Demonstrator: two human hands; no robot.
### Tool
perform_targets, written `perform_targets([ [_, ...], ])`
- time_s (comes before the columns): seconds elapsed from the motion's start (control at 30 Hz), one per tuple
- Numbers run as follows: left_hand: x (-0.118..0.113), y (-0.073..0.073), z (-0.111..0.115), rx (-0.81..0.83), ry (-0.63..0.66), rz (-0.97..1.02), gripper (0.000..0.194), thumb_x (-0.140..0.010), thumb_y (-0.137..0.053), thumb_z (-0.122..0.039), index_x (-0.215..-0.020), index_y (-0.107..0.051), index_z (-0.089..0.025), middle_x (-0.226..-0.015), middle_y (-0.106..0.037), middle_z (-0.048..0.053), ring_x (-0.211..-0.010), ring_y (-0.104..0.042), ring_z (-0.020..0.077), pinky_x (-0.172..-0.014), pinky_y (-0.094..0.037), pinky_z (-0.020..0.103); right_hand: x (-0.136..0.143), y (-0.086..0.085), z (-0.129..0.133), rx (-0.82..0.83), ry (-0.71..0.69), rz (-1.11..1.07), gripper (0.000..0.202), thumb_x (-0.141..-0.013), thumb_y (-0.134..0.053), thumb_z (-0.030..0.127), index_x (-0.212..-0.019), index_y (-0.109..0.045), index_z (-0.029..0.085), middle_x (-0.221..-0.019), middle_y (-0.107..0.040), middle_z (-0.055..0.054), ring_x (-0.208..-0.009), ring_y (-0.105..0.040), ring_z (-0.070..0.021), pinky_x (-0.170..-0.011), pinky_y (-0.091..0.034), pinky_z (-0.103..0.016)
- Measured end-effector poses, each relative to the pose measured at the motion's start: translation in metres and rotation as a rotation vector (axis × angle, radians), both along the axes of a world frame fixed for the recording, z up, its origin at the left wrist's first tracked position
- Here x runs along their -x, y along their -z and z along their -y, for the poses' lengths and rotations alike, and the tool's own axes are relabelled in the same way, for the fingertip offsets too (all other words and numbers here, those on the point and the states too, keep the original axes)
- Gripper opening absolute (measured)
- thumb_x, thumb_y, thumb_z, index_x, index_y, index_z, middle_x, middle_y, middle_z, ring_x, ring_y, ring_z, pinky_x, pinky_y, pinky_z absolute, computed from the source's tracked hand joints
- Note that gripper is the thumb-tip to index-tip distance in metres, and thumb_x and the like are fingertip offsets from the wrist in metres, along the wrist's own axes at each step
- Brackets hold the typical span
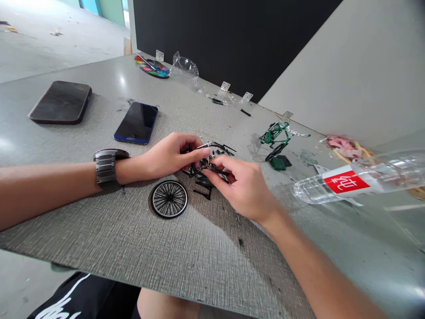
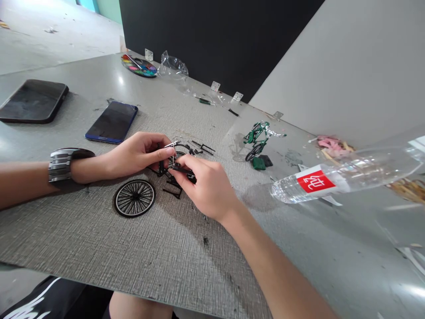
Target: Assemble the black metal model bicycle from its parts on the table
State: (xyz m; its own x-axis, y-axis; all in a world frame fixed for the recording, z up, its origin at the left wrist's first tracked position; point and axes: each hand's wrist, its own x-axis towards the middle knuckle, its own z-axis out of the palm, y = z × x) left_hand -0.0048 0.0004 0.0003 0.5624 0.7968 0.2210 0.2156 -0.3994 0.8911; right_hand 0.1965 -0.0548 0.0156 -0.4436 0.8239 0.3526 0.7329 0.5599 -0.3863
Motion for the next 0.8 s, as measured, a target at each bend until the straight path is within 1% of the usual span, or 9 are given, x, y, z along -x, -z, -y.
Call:
perform_targets([
  [0.13, 0.0001, -0.0016, 0.0018, -0.061, -0.007, -0.037, 0.032, -0.095, -0.055, -0.040, -0.075, -0.059, -0.015, -0.065, -0.061, 0.000, -0.057, -0.052, 0.0086, -0.053, -0.038, 0.021, 0.0002, 0.0003, 0.0000, 0.002, -0.006, 0.013, 0.016, -0.095, -0.060, 0.034, -0.085, -0.064, 0.021, -0.069, -0.061, 0.003, -0.056, -0.047, -0.0104, -0.057, -0.037, -0.026],
  [0.43, 0.0005, 0.0002, 0.0009, -0.052, -0.004, -0.038, 0.033, -0.095, -0.055, -0.042, -0.077, -0.060, -0.015, -0.067, -0.063, 0.000, -0.058, -0.055, 0.0094, -0.054, -0.040, 0.022, -0.0009, 0.0011, -0.0015, 0.011, -0.010, 0.025, 0.019, -0.095, -0.060, 0.037, -0.089, -0.066, 0.021, -0.072, -0.065, 0.002, -0.057, -0.050, -0.0109, -0.058, -0.037, -0.027],
  [0.63, 0.0004, 0.0010, 0.0008, -0.052, -0.008, -0.051, 0.031, -0.094, -0.055, -0.042, -0.080, -0.061, -0.015, -0.067, -0.062, 0.000, -0.059, -0.055, 0.0099, -0.054, -0.039, 0.023, -0.0021, 0.0007, -0.0027, 0.031, -0.023, 0.028, 0.022, -0.094, -0.061, 0.040, -0.085, -0.066, 0.020, -0.069, -0.064, 0.002, -0.057, -0.051, -0.0104, -0.059, -0.037, -0.026],
  [0.8, 0.0000, -0.0005, 0.0019, -0.086, -0.012, -0.095, 0.032, -0.095, -0.055, -0.042, -0.078, -0.061, -0.015, -0.068, -0.062, 0.000, -0.059, -0.053, 0.0099, -0.055, -0.038, 0.023, -0.0023, 0.0014, -0.0031, 0.049, -0.018, 0.038, 0.020, -0.093, -0.063, 0.038, -0.085, -0.066, 0.020, -0.069, -0.064, 0.002, -0.059, -0.052, -0.0108, -0.060, -0.037, -0.026],
])
